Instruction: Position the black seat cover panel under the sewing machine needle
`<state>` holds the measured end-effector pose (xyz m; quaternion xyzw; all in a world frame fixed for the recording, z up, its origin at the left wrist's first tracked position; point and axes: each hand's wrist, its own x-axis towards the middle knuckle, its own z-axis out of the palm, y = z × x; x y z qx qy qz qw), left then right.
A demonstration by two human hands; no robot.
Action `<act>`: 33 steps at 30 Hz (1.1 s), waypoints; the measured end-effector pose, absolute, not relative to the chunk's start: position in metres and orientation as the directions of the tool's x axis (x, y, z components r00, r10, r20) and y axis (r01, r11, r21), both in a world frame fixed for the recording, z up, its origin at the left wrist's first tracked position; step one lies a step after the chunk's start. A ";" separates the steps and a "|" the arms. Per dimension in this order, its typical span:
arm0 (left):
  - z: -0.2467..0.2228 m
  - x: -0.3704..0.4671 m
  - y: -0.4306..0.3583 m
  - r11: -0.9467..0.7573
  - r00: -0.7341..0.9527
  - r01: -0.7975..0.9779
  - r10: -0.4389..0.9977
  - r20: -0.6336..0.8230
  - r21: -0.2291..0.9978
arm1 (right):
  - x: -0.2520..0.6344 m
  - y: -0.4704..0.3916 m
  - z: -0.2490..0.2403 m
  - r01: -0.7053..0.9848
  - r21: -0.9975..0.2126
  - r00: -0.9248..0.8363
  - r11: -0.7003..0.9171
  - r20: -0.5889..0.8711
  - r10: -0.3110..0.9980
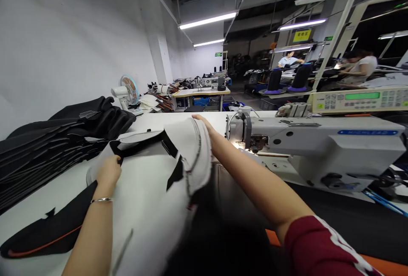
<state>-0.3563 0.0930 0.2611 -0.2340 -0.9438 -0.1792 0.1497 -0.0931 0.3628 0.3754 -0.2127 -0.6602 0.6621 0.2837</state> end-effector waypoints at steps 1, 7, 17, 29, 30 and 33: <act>0.253 -0.357 0.100 0.816 -0.845 0.518 0.443 0.299 0.256 | -0.083 0.359 0.369 -0.066 -0.998 -0.764 -0.015 0.041 0.644; 0.243 -0.341 0.129 0.714 -0.738 0.674 0.641 0.209 0.190 | -0.025 0.308 0.305 0.001 -0.937 -0.825 -0.350 -0.199 0.530; 0.258 -0.280 0.168 0.083 -0.179 0.959 0.918 0.353 0.271 | 0.063 0.235 0.253 -0.087 -0.912 -0.951 -0.400 -0.044 0.306; 0.229 -0.300 0.181 0.630 -0.660 0.744 0.745 0.098 0.222 | 0.054 0.281 0.287 -0.116 -0.981 -0.871 -0.154 0.027 0.491; 0.227 -0.312 0.172 0.684 -0.707 0.702 0.702 0.084 0.199 | 0.056 0.295 0.288 -0.144 -0.982 -0.851 -0.126 0.058 0.522; 0.219 -0.349 0.143 0.850 -0.861 0.509 0.500 0.098 0.134 | 0.064 0.328 0.279 -0.201 -0.955 -0.825 -0.217 0.045 0.564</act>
